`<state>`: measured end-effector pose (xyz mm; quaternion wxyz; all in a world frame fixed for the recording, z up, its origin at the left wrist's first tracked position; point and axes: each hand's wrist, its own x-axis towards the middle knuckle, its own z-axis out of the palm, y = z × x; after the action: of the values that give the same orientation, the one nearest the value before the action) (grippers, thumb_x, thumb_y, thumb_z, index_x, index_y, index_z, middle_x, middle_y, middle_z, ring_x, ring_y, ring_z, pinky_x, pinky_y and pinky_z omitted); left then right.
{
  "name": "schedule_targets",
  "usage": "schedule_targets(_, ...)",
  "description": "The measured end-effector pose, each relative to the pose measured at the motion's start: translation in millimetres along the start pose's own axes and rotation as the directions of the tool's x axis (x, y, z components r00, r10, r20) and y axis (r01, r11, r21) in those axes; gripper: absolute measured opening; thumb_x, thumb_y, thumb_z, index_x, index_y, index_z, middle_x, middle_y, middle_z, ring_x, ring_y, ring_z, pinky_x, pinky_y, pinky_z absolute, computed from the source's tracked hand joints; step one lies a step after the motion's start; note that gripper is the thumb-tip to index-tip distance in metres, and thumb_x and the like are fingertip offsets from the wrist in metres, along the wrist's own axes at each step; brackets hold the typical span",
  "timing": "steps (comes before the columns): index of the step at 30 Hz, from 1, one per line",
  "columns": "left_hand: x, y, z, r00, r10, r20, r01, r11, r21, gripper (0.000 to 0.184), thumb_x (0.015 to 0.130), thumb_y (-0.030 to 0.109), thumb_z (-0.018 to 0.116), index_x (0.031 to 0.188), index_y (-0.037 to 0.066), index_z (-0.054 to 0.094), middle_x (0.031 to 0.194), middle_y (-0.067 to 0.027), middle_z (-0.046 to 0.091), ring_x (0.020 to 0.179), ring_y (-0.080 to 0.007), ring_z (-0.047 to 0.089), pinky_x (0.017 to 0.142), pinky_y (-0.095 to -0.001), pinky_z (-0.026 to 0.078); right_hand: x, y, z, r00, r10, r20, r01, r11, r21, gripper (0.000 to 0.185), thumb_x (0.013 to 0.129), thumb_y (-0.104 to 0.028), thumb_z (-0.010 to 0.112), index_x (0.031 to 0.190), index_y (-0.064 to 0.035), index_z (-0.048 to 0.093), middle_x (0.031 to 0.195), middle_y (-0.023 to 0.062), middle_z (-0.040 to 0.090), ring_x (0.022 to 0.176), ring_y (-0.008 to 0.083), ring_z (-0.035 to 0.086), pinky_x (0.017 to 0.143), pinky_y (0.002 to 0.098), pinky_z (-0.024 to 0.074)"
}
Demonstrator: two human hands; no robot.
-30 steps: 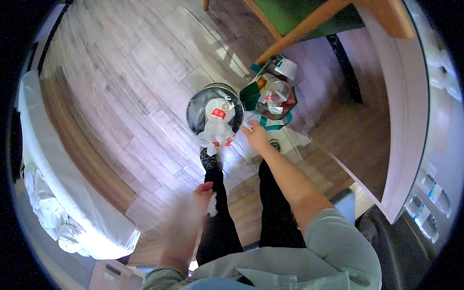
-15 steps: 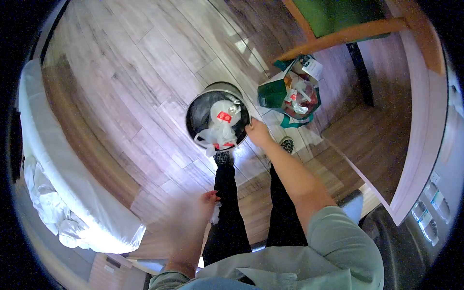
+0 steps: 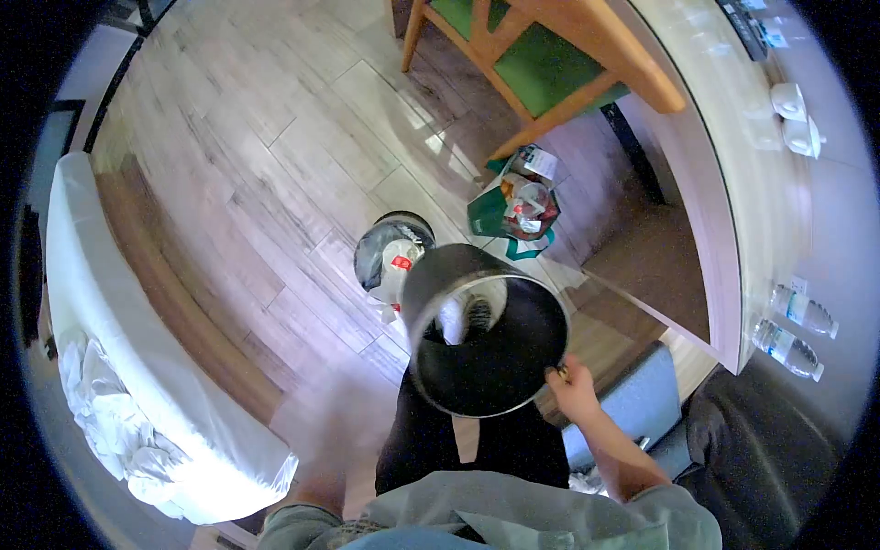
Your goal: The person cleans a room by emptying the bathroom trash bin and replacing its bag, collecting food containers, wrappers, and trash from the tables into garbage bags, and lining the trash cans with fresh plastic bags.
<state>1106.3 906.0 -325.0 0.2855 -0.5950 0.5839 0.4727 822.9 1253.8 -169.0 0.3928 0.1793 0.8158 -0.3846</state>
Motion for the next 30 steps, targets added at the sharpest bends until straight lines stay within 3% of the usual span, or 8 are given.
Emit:
schedule_targets(8,62,-18,-5,0.983,0.137,-0.119,-0.135,0.990,0.028,0.039,0.078,0.036,0.061,0.087,-0.001,0.063,0.067,-0.0068,0.062,0.061,-0.0121,0.056,0.060,-0.0253,0.044,97,184,37,0.739,0.653,-0.165,-0.355,0.586,0.728,0.012,0.074,-0.009,0.051,0.066,-0.0065,0.043,0.051,0.0043,0.043,0.039,0.0141,0.042,0.031,0.0274,0.0320)
schedule_targets(11,95,26,-6,0.998,0.000,-0.060,-0.004,0.998,-0.070,0.040,0.081,0.038,0.056,0.091,-0.001,0.062,0.073,-0.0063,0.062,0.067,-0.0110,0.056,0.063,-0.0247,0.044,157,234,73,0.574,0.813,0.097,-0.264,0.072,0.962,0.016,0.079,-0.011,0.046,0.064,-0.0079,0.042,0.051,0.0042,0.044,0.037,0.0122,0.037,0.033,0.0239,0.0317)
schedule_targets(14,128,83,3,0.998,-0.065,-0.022,0.061,0.988,-0.143,0.047,0.084,0.044,0.050,0.102,0.002,0.059,0.086,-0.0076,0.062,0.067,-0.0102,0.053,0.059,-0.0234,0.040,201,284,110,0.613,0.785,0.091,-0.077,-0.055,0.995,0.018,0.083,-0.012,0.040,0.066,-0.0077,0.043,0.051,0.0039,0.043,0.039,0.0113,0.034,0.036,0.0223,0.0310)
schedule_targets(18,233,89,18,0.998,-0.017,0.052,0.030,0.960,-0.277,0.059,0.083,0.054,0.044,0.113,0.003,0.051,0.090,-0.0101,0.061,0.059,-0.0105,0.046,0.053,-0.0241,0.037,228,302,142,0.634,0.773,0.021,0.029,-0.051,0.998,0.024,0.088,-0.020,0.041,0.067,-0.0072,0.044,0.053,0.0047,0.047,0.041,0.0104,0.034,0.038,0.0218,0.0304)
schedule_targets(21,276,112,33,0.987,-0.033,0.157,0.092,0.916,-0.390,0.065,0.083,0.056,0.044,0.121,0.003,0.044,0.105,-0.0133,0.056,0.082,-0.0174,0.052,0.070,-0.0289,0.042,228,277,166,0.706,0.696,-0.130,0.253,-0.077,0.964,0.033,0.085,-0.038,0.052,0.077,-0.0064,0.054,0.058,0.0008,0.048,0.043,0.0101,0.036,0.040,0.0201,0.0300)
schedule_targets(23,304,126,50,0.981,-0.038,0.189,0.120,0.887,-0.446,0.066,0.083,0.057,0.042,0.122,0.004,0.043,0.111,-0.0139,0.053,0.093,-0.0205,0.053,0.078,-0.0315,0.043,227,273,186,0.861,0.507,0.037,0.015,-0.097,0.995,0.026,0.085,-0.035,0.054,0.088,-0.0095,0.056,0.076,0.0023,0.058,0.046,0.0094,0.037,0.041,0.0202,0.0302)
schedule_targets(25,331,129,60,0.834,0.140,0.533,0.304,0.690,-0.657,0.064,0.084,0.056,0.039,0.123,0.005,0.043,0.121,-0.0122,0.047,0.110,-0.0238,0.046,0.091,-0.0353,0.038,245,239,227,0.890,0.410,0.200,-0.260,0.096,0.961,0.025,0.084,-0.034,0.056,0.095,-0.0111,0.055,0.090,0.0040,0.060,0.046,0.0082,0.037,0.040,0.0199,0.0294)
schedule_targets(30,367,118,80,0.857,0.112,0.504,0.219,0.806,-0.550,0.054,0.085,0.045,0.045,0.122,0.005,0.045,0.117,-0.0088,0.052,0.108,-0.0245,0.048,0.090,-0.0356,0.038,357,145,287,0.938,0.156,0.311,-0.347,0.371,0.861,0.036,0.083,-0.038,0.055,0.102,-0.0070,0.053,0.079,0.0008,0.058,0.047,0.0072,0.043,0.041,0.0217,0.0359)
